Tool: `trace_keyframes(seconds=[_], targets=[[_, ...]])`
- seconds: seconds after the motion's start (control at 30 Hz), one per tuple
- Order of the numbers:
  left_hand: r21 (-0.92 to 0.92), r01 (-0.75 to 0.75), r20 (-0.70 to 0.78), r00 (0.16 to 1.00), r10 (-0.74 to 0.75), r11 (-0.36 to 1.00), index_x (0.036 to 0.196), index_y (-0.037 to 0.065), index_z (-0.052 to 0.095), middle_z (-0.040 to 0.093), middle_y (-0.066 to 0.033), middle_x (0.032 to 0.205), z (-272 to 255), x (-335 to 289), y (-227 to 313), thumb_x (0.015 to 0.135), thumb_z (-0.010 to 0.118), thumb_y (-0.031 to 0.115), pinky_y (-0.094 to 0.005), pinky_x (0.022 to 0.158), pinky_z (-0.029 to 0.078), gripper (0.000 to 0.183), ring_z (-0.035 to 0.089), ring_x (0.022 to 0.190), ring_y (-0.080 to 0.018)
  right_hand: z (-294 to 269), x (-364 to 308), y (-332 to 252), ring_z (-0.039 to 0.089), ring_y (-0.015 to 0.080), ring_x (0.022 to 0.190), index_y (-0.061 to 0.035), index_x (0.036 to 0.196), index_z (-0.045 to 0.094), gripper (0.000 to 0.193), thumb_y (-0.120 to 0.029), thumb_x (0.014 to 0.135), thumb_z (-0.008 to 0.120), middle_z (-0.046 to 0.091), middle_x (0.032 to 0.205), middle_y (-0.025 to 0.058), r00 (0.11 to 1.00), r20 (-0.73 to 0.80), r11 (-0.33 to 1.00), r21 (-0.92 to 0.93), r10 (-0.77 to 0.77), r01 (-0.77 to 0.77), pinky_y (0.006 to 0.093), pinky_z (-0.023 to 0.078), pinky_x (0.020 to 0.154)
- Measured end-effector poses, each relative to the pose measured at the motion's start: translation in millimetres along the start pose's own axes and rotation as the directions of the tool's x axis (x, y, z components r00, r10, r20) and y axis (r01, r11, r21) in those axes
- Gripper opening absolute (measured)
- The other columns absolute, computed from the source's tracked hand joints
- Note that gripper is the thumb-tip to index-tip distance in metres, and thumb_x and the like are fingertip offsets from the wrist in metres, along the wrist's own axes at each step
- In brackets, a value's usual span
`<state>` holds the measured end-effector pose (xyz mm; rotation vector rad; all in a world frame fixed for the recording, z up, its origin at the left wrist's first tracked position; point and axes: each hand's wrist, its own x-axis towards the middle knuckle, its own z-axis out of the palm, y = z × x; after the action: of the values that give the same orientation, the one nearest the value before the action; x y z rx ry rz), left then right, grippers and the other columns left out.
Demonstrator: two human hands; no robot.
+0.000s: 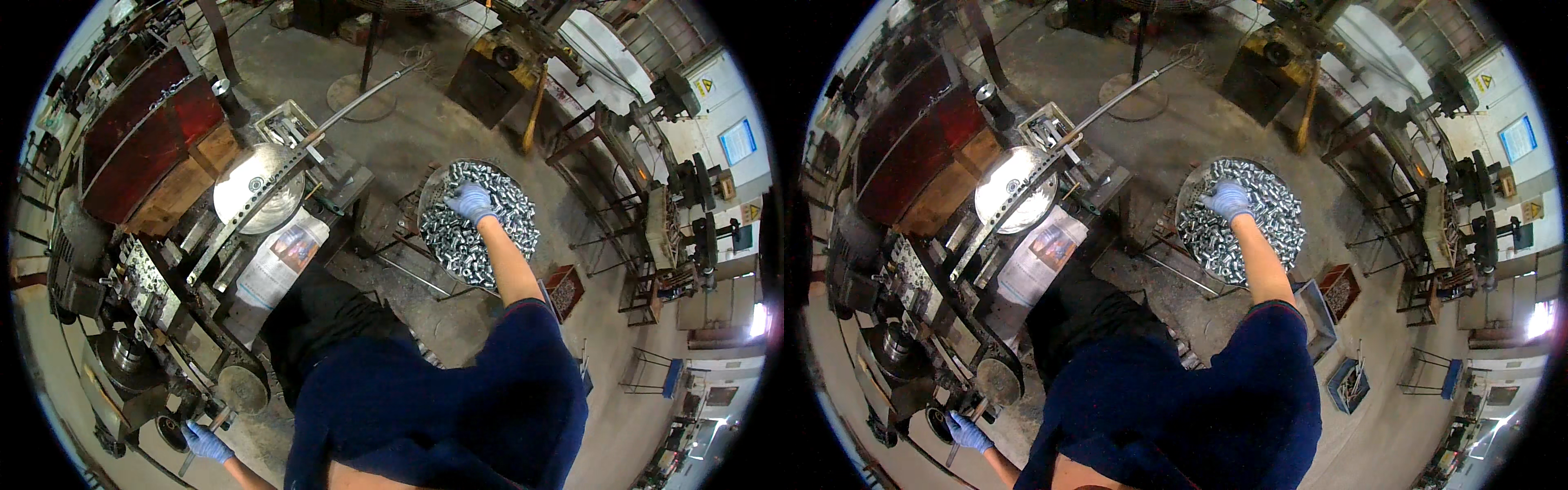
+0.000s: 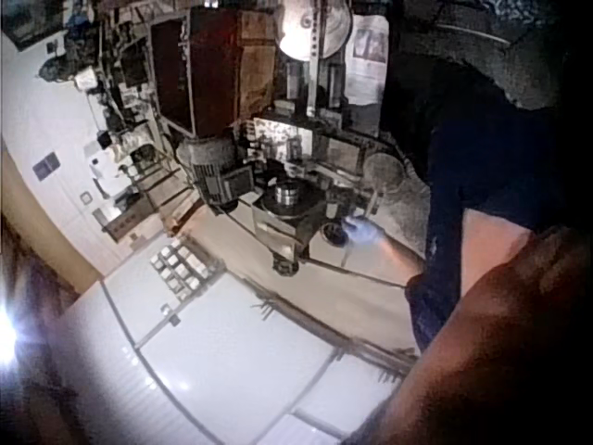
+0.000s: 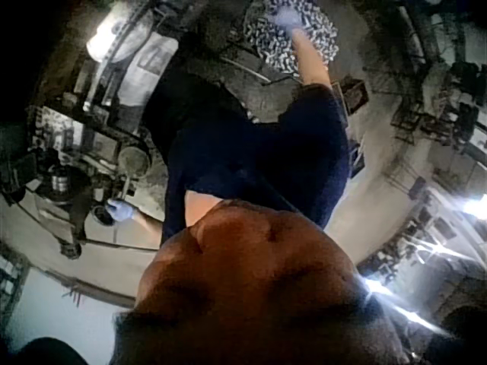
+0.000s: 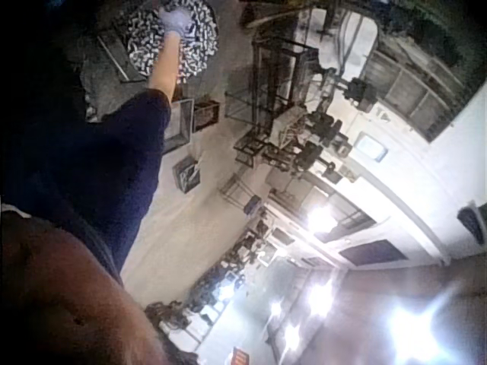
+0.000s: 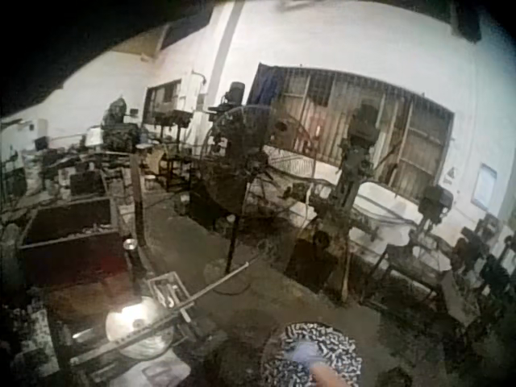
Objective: The person operates a manual lathe, using the handles to move the cutting tool against a rotating metal piece and then picking up the finished part and placing it into a pile.
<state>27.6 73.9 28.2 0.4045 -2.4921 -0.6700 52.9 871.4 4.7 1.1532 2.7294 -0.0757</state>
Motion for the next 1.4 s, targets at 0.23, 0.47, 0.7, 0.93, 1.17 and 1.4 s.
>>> trace_keyframes(seconds=[0.23,0.47,0.7,0.93,1.17,1.4], targets=[[-0.07,0.102,0.081,0.992,-0.096,0.992,0.088,-0.004,0.056,0.047,-0.0039,0.06,-0.4,4.3,22.9,0.09,0.05,0.03,-0.0295,0.05,0.036,0.034,0.04,0.054,-0.013,33.8,54.2,-3.9,0.056,0.0303,0.106,-0.0062,0.109,0.061,0.059,-0.048,0.067,0.064,0.058,0.114,0.0158,0.971,0.227,0.988,-0.116,-0.073,0.101,0.0375,0.045,0.089],[-0.096,0.147,0.128,0.983,-0.135,0.984,0.087,-0.004,0.056,0.044,-0.0033,0.058,3.3,10.8,1.8,0.09,0.049,0.026,-0.0294,0.048,0.034,0.031,0.038,0.052,-0.0124,24.9,76.7,-15.4,0.057,0.0284,0.105,-0.007,0.107,0.063,0.051,-0.042,0.07,0.058,0.058,0.115,0.0148,0.925,0.367,0.957,-0.222,-0.095,0.186,0.038,0.046,0.088],[0.1,0.036,0.025,0.999,-0.038,0.994,0.098,-0.006,0.06,0.056,-0.0095,0.062,-1.4,7.3,17.5,0.089,0.05,0.027,-0.0325,0.051,0.039,0.035,0.048,0.053,-0.0163,32.5,70.1,-12.2,0.06,0.0319,0.096,-0.0011,0.096,0.065,0.065,-0.057,0.064,0.059,0.061,0.103,0.0212,0.939,0.24,0.951,-0.13,-0.244,0.28,0.0383,0.047,0.084],[0.178,0.192,0.077,0.975,-0.208,0.965,0.096,0.001,0.063,0.064,-0.0185,0.085,11.2,7.8,-24.5,0.086,0.052,0.024,-0.0382,0.067,0.046,0.027,0.061,0.072,-0.0306,44.4,77.6,-7.7,0.057,0.0316,0.103,-0.0036,0.104,0.063,0.066,-0.057,0.064,0.06,0.059,0.11,0.0187,0.973,0.197,0.974,-0.171,-0.115,0.15,0.0379,0.045,0.089],[0.349,-0.035,-0.023,0.999,0.046,0.937,0.095,0.004,0.063,0.063,-0.0183,0.08,-6.3,3.0,-3.8,0.084,0.052,0.028,-0.0442,0.066,0.045,0.029,0.059,0.071,-0.035,33.6,37.7,-24.6,0.062,0.0227,0.088,0.003,0.094,0.064,0.049,-0.039,0.071,0.07,0.064,0.094,0.0211,0.98,-0.117,0.77,0.606,-0.163,0.2,0.0329,0.048,0.076],[0.093,0.09,0.17,0.98,-0.105,0.992,0.085,0.007,0.062,0.061,-0.0185,0.078,-18.8,23.5,-1.0,0.082,0.055,0.027,-0.0429,0.064,0.045,0.022,0.058,0.073,-0.036,-56.5,-109.8,-209.4,0.057,0.0192,0.095,0.0035,0.085,0.067,0.017,-0.01,0.075,0.068,0.063,0.098,0.0127,0.791,-0.295,0.241,0.844,-0.536,0.479,0.0293,0.041,0.087]])
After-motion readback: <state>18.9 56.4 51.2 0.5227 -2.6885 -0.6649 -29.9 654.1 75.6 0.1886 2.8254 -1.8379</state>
